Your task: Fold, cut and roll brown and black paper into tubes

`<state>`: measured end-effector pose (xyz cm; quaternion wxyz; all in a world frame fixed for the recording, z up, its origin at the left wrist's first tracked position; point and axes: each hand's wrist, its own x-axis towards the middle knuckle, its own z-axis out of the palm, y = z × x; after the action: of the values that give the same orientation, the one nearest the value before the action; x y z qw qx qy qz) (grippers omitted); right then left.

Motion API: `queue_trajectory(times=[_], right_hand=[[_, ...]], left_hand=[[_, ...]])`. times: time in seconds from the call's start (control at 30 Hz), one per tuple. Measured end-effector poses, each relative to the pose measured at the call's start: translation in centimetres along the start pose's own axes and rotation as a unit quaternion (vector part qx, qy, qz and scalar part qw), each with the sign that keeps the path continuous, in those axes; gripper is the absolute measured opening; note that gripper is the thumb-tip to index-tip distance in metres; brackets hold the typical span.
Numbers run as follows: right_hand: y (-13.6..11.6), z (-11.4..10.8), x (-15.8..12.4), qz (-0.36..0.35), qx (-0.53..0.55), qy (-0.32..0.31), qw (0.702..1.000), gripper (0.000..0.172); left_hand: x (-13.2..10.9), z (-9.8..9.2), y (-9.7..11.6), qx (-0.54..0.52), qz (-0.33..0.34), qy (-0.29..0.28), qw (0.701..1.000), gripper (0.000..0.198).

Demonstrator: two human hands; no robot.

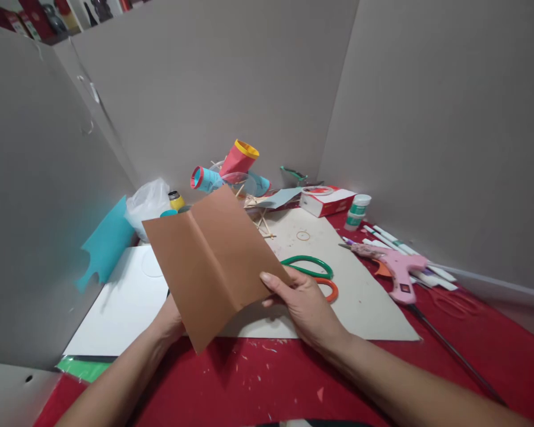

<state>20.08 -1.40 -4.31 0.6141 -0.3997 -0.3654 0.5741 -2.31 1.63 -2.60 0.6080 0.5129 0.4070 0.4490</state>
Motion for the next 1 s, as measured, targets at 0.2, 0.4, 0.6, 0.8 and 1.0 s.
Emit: queue_trajectory(times=[0.2,0.4,0.6,0.8,1.0], right_hand=[[-1.0,-0.8,0.8,0.051,-0.026,-0.04,0.998,0.031],[-1.7,-1.4,1.8,0.101,-0.012,-0.069,0.992,0.027],[-1.4,-2.0,2.6,0.041,0.025,0.02,0.999,0.031],[-1.9,-1.6,2.4,0.035,0.005,0.041,0.999,0.038],[-1.8,-1.6,1.9,-0.025,0.006,0.036,0.999,0.045]], left_hand=[[0.7,-1.6,2.1,-0.046,0.067,0.102,0.991,0.046],[1.3,-3.1,2.4,-0.025,0.095,0.087,0.991,0.05],[1.4,-3.8,2.0,0.065,0.063,-0.003,0.996,0.033],[0.8,-3.7,1.9,0.181,0.054,-0.041,0.981,0.037],[0.7,-3.0,0.9,0.126,0.088,0.063,0.986,0.036]])
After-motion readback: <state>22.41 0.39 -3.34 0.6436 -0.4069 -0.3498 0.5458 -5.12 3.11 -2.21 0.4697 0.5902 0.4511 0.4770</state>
